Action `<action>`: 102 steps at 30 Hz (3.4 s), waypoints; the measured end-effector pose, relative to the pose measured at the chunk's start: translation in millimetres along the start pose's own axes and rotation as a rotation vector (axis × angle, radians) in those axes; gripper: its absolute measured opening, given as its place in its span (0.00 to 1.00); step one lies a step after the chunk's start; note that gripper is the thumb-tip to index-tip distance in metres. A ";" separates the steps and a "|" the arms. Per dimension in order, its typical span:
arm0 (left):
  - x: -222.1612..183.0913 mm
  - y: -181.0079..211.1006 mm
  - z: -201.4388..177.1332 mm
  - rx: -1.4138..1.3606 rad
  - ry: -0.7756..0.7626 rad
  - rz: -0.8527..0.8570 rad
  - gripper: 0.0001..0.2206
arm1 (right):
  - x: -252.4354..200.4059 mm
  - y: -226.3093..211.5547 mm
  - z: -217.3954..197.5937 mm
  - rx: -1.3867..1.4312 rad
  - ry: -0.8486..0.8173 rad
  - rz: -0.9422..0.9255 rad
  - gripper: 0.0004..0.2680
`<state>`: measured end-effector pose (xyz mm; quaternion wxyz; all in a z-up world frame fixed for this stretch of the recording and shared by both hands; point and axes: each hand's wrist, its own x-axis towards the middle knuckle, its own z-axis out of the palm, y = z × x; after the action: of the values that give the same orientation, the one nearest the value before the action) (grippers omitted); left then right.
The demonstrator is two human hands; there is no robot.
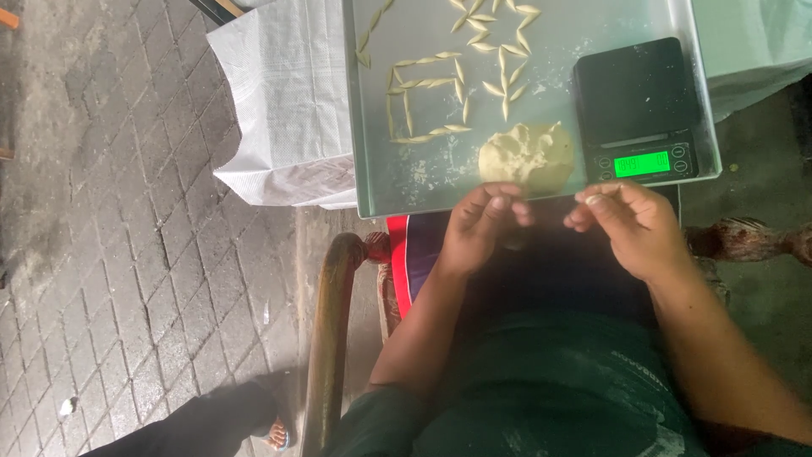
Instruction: The person is creating a decorative design on a tray using small pieces of dough. They pinch a piece, weigh it on a scale, roll it into a thin rope between their palms, and then place it onto the tray to form parts of a house and star design.
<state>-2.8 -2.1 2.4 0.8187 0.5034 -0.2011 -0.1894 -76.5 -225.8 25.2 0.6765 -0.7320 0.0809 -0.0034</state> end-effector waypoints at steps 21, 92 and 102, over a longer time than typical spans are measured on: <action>4.7 8.8 42.6 0.370 0.166 -0.422 0.21 | 2.4 6.0 30.3 -0.492 0.114 -0.796 0.07; -5.8 -8.8 -4.5 0.365 0.151 0.016 0.21 | -5.7 5.6 21.3 0.205 0.170 0.023 0.09; -4.1 -15.8 -4.0 0.150 0.187 -0.104 0.13 | -5.3 5.5 19.9 0.076 0.147 0.064 0.10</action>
<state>-5.9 -3.7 -14.1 0.7831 0.5883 -0.1111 -0.1685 -80.1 -205.8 18.6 0.6958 -0.7005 0.1536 -0.0389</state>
